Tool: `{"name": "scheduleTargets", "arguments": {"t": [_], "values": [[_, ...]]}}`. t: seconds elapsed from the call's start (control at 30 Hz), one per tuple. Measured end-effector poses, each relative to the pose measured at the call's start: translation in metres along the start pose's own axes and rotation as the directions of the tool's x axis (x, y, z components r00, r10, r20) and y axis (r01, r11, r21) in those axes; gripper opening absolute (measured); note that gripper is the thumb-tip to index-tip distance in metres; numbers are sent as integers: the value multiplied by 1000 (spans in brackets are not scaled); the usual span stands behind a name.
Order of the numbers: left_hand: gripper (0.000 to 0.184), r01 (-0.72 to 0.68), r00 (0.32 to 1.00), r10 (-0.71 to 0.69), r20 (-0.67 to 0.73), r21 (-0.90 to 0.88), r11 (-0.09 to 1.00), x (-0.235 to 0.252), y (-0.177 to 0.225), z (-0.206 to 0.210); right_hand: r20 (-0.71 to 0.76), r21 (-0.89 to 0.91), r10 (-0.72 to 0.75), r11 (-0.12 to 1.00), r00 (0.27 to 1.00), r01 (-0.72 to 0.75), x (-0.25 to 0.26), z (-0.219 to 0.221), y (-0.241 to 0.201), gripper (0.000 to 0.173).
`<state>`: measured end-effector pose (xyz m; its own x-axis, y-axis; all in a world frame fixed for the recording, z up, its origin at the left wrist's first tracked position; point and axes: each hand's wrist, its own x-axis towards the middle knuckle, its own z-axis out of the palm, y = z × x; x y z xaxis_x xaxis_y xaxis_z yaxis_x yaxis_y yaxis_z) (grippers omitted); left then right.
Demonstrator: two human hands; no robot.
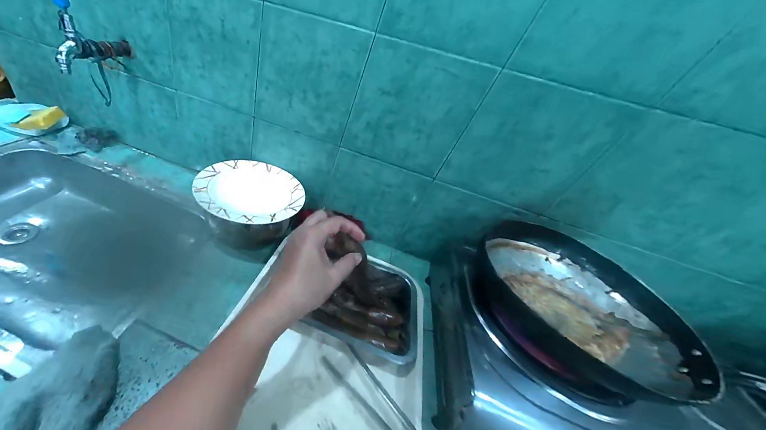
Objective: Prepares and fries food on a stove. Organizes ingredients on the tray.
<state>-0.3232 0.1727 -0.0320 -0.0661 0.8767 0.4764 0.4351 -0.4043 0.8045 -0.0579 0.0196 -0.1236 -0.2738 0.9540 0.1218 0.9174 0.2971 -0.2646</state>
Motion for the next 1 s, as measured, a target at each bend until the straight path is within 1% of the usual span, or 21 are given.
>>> {"name": "scheduleTargets", "arguments": {"t": [0.07,0.17,0.23,0.33,0.4,0.47,0.5,0.57,0.63,0.73,0.77,0.83,0.9,0.93,1.0], "values": [[24,-75,997,76,-11,17,997,-10,16,-13,-18,-10,-33,999,999,33,2,1,0,35],[27,-116,992,116,-43,12,993,-27,37,-30,-9,-24,-75,997,997,75,4,1,1,36],[29,-119,990,119,-79,14,993,-42,47,-40,1,-11,-104,995,995,104,4,0,3,36],[29,-86,992,94,-81,95,992,-70,74,-60,-8,42,-153,987,988,153,-1,-6,1,32],[29,-51,994,62,-91,119,992,-87,87,-68,-9,66,-180,982,984,180,-9,-14,-5,29],[29,-40,994,53,-98,129,991,-101,95,-69,63,69,-169,984,984,165,-17,-18,-10,31],[29,-37,994,50,-99,129,991,-108,99,-67,122,75,-143,988,982,135,-20,-19,-12,32],[29,-18,994,30,-103,119,993,-119,105,-61,250,91,-60,995,966,38,-24,-19,-15,32],[30,3,994,6,-110,78,997,-128,107,-53,336,117,3,992,942,-45,-23,-23,-17,34],[31,79,991,-85,-107,-54,995,-139,96,-48,407,151,45,982,912,-116,-24,-34,-16,37],[32,132,985,-141,-96,-93,987,-143,87,-47,409,146,56,981,911,-126,-25,-38,-15,37],[32,275,958,-282,-54,-111,955,-152,57,-47,389,120,86,982,917,-143,-29,-44,-12,37],[31,404,915,-403,14,-31,914,-162,17,-49,365,102,121,980,923,-168,-33,-46,-10,36],[31,432,900,-433,46,38,901,-166,-3,-51,357,109,131,978,925,-181,-34,-47,-11,34],[31,428,889,-447,94,169,888,-174,-29,-58,347,118,154,971,925,-206,-37,-48,-16,32]]}}
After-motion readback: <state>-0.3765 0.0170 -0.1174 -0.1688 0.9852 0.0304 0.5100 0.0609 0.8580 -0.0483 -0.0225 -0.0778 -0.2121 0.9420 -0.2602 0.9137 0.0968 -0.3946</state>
